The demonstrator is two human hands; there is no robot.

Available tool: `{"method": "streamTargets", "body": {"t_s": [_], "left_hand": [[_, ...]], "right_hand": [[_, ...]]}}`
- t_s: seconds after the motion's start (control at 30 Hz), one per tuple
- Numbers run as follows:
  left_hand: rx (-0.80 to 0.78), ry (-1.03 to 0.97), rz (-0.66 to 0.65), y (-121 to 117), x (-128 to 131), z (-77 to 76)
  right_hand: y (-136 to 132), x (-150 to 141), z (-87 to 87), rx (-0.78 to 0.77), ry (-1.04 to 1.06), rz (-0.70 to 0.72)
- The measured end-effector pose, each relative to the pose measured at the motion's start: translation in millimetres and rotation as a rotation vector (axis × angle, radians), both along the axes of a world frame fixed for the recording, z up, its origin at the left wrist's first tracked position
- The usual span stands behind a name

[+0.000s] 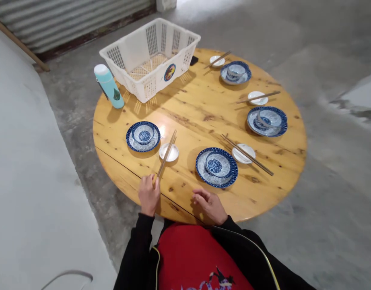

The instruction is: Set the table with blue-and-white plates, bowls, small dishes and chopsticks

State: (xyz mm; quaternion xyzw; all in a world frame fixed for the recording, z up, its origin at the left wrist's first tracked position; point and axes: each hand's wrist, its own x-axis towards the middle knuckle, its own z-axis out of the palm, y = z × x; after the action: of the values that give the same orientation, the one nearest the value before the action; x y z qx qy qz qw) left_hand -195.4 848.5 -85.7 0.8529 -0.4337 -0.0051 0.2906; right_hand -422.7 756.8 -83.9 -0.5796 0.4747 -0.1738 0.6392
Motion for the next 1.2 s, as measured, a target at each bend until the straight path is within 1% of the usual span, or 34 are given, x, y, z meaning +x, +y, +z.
{"method": "streamTargets", "body": {"t_s": [0.1,0.17,0.23,0.33,0.43,0.5,0.6,0.73,0.87,0.97,1.07,1.13,1.2], "left_hand": [[0.06,0.165,0.085,48.9,-19.9,-5.8],[0.103,0.264,0.09,75.3,-34.0,-11.4],[0.109,0.357,0.09,94.4,-45.1,-19.3],[0.109,0.452,0.034,107.8,-51.2,-33.8],[0.1,0.472,-0.038,106.9,-46.8,-44.4],[0.085,0.465,-0.077,103.3,-42.5,-46.9],[0.075,0.462,-0.119,99.3,-39.8,-44.5],[0.122,0.465,-0.129,98.8,-47.9,-36.4],[0.17,0.466,-0.123,96.9,-63.4,-29.8],[0.197,0.449,-0.107,88.0,-76.1,-23.8],[0.212,0.429,-0.103,70.1,-94.9,-13.8],[0.23,0.417,-0.101,54.8,-113.9,-5.9],[0.262,0.399,-0.072,39.1,-137.1,0.7]], "right_hand": [[15.1,5.2,-9.1,0.024,0.037,0.113],[22.7,9.4,-14.1,0.011,0.078,0.225],[28.7,13.7,-16.9,-0.027,0.132,0.325],[38.0,17.0,-17.8,-0.12,0.229,0.41],[50.8,11.2,-20.0,-0.187,0.308,0.443],[60.2,2.3,-23.5,-0.188,0.339,0.449],[70.6,-12.4,-30.4,-0.173,0.368,0.433],[72.0,-21.4,-36.6,-0.187,0.371,0.42],[64.7,-23.5,-37.7,-0.258,0.327,0.476],[53.7,-34.0,-38.4,-0.306,0.309,0.51],[35.0,-58.5,-39.6,-0.307,0.271,0.528],[19.6,-82.4,-40.2,-0.292,0.242,0.521],[4.3,-110.4,-40.9,-0.271,0.215,0.493]]}}
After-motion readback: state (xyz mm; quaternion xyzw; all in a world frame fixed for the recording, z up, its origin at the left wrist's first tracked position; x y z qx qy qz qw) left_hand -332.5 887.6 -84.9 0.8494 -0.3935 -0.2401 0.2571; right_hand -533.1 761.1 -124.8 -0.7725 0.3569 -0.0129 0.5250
